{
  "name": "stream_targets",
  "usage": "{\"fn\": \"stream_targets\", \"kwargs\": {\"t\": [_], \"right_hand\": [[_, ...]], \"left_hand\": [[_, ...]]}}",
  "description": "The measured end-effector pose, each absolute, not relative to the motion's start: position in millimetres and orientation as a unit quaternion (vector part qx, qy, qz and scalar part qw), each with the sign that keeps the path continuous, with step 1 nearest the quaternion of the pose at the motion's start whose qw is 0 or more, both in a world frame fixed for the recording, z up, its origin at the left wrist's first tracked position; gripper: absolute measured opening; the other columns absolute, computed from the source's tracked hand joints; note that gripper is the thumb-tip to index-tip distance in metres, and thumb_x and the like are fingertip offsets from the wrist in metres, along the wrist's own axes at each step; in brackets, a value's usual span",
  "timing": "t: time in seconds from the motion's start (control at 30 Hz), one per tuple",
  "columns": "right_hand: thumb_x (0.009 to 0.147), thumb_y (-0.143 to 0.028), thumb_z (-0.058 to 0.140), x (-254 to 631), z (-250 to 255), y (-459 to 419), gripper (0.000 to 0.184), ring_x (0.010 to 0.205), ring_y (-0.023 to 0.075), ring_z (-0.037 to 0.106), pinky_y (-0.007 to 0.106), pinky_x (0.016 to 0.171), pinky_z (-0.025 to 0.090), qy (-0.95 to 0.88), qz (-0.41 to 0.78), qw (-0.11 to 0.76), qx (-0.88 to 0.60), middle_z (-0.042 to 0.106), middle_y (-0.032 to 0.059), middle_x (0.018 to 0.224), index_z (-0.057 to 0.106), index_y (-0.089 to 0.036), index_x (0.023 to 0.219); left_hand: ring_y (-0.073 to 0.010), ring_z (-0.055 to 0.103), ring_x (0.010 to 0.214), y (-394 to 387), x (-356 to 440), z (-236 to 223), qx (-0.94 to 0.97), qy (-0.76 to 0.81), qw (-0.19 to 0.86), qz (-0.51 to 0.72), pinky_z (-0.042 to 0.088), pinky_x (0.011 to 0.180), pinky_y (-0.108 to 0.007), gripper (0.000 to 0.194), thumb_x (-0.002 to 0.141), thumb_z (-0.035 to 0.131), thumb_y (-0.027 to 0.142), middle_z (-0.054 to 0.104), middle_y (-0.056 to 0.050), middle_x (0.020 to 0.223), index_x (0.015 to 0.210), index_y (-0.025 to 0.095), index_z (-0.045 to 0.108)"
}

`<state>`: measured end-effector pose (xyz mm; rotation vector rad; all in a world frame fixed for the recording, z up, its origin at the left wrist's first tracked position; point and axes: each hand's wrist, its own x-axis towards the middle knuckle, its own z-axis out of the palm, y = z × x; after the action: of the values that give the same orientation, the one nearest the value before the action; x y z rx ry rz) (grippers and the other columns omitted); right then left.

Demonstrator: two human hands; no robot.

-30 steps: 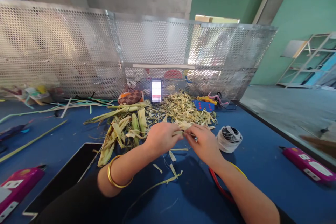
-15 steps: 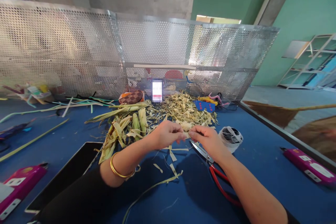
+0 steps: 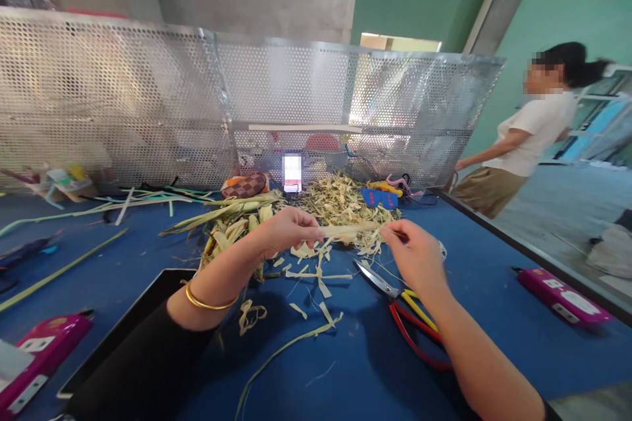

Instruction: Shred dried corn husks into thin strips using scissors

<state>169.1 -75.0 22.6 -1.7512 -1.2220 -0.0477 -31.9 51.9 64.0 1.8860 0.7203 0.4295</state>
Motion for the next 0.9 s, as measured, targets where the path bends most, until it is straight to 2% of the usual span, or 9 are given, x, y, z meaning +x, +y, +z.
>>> {"fn": "stream_targets", "kwargs": {"t": [0.07, 0.17, 0.3, 0.43, 0.6, 0.67, 0.73, 0.83, 0.9], "right_hand": [[0.08, -0.039, 0.048, 172.1, 17.2, -97.4, 0.022, 0.078, 0.0208, 0.059, 0.032, 0.072, 0.043, -0.506, -0.101, 0.467, -0.718, 0.065, 0.0062, 0.086, 0.06, -0.021, 0.083], [0.08, -0.038, 0.049, 175.5, -9.0, -135.2, 0.022, 0.076, 0.0221, 0.062, 0.032, 0.067, 0.046, -0.591, -0.061, 0.315, -0.74, 0.066, 0.0072, 0.089, 0.061, -0.023, 0.089], [0.073, -0.025, 0.051, 182.0, -50.0, -163.9, 0.039, 0.095, 0.0271, 0.061, 0.037, 0.081, 0.047, -0.617, -0.049, 0.19, -0.762, 0.064, 0.0127, 0.108, 0.059, -0.02, 0.111], [0.07, -0.012, 0.045, 190.6, -54.5, -160.8, 0.052, 0.094, 0.025, 0.061, 0.036, 0.081, 0.048, -0.605, -0.042, 0.135, -0.783, 0.062, 0.0132, 0.106, 0.054, -0.017, 0.121], [0.065, -0.004, 0.045, 195.9, -41.7, -145.8, 0.062, 0.088, 0.0285, 0.064, 0.037, 0.075, 0.049, -0.591, -0.017, 0.037, -0.806, 0.065, 0.0163, 0.1, 0.051, -0.011, 0.126], [0.064, -0.003, 0.045, 199.2, -44.3, -145.5, 0.064, 0.088, 0.0294, 0.065, 0.037, 0.074, 0.049, -0.578, 0.0, 0.042, -0.815, 0.067, 0.0162, 0.101, 0.052, -0.012, 0.126], [0.064, -0.006, 0.047, 204.7, -49.4, -149.4, 0.063, 0.091, 0.029, 0.066, 0.036, 0.076, 0.05, -0.564, 0.03, 0.098, -0.819, 0.069, 0.0134, 0.104, 0.053, -0.017, 0.126], [0.067, -0.017, 0.051, 212.0, -50.5, -156.1, 0.061, 0.1, 0.0264, 0.063, 0.034, 0.081, 0.051, -0.579, 0.118, 0.269, -0.76, 0.067, 0.0069, 0.112, 0.052, -0.027, 0.127], [0.067, -0.028, 0.057, 211.0, -43.2, -155.2, 0.055, 0.09, 0.0267, 0.065, 0.034, 0.071, 0.054, -0.551, 0.194, 0.367, -0.724, 0.069, 0.0084, 0.104, 0.056, -0.024, 0.122]], "left_hand": [[-0.007, 0.04, 0.044, 58.9, -34.8, 64.2, 0.77, 0.324, 0.506, 0.213, 0.028, 0.044, -0.021, 0.019, 0.064, 0.066, 0.034, 0.054, 0.002, 0.049, 0.059, 0.015, 0.065], [-0.0067, 0.039, 0.044, 69.4, -34.6, 57.8, 0.742, 0.361, 0.508, 0.247, 0.027, 0.044, -0.021, 0.018, 0.065, 0.066, 0.033, 0.053, 0.002, 0.049, 0.058, 0.015, 0.065], [-0.006, 0.036, 0.044, 76.1, -27.2, 43.7, 0.708, 0.399, 0.518, 0.266, 0.027, 0.044, -0.022, 0.017, 0.065, 0.066, 0.031, 0.057, 0.001, 0.053, 0.058, 0.016, 0.065], [-0.0064, 0.037, 0.044, 74.3, -20.2, 35.0, 0.691, 0.407, 0.534, 0.269, 0.026, 0.044, -0.022, 0.016, 0.064, 0.066, 0.032, 0.058, 0.002, 0.054, 0.064, 0.015, 0.067], [-0.0056, 0.035, 0.042, 70.8, -17.8, 30.6, 0.673, 0.407, 0.552, 0.276, 0.024, 0.042, -0.02, 0.019, 0.066, 0.065, 0.034, 0.056, 0.001, 0.052, 0.066, 0.014, 0.069], [-0.0053, 0.033, 0.042, 69.8, -17.5, 28.9, 0.668, 0.408, 0.555, 0.282, 0.023, 0.041, -0.02, 0.021, 0.067, 0.065, 0.036, 0.055, 0.001, 0.052, 0.066, 0.015, 0.068], [-0.0051, 0.031, 0.041, 68.8, -16.7, 27.0, 0.663, 0.408, 0.557, 0.287, 0.023, 0.04, -0.02, 0.024, 0.067, 0.065, 0.038, 0.055, 0.002, 0.053, 0.068, 0.014, 0.068], [-0.0049, 0.031, 0.042, 66.9, -14.0, 24.3, 0.654, 0.412, 0.562, 0.295, 0.023, 0.04, -0.021, 0.026, 0.066, 0.067, 0.038, 0.056, 0.001, 0.055, 0.069, 0.013, 0.068], [-0.0048, 0.032, 0.042, 65.1, -11.6, 22.7, 0.644, 0.412, 0.569, 0.305, 0.024, 0.041, -0.021, 0.025, 0.067, 0.066, 0.037, 0.056, 0.001, 0.056, 0.07, 0.012, 0.068]]}}
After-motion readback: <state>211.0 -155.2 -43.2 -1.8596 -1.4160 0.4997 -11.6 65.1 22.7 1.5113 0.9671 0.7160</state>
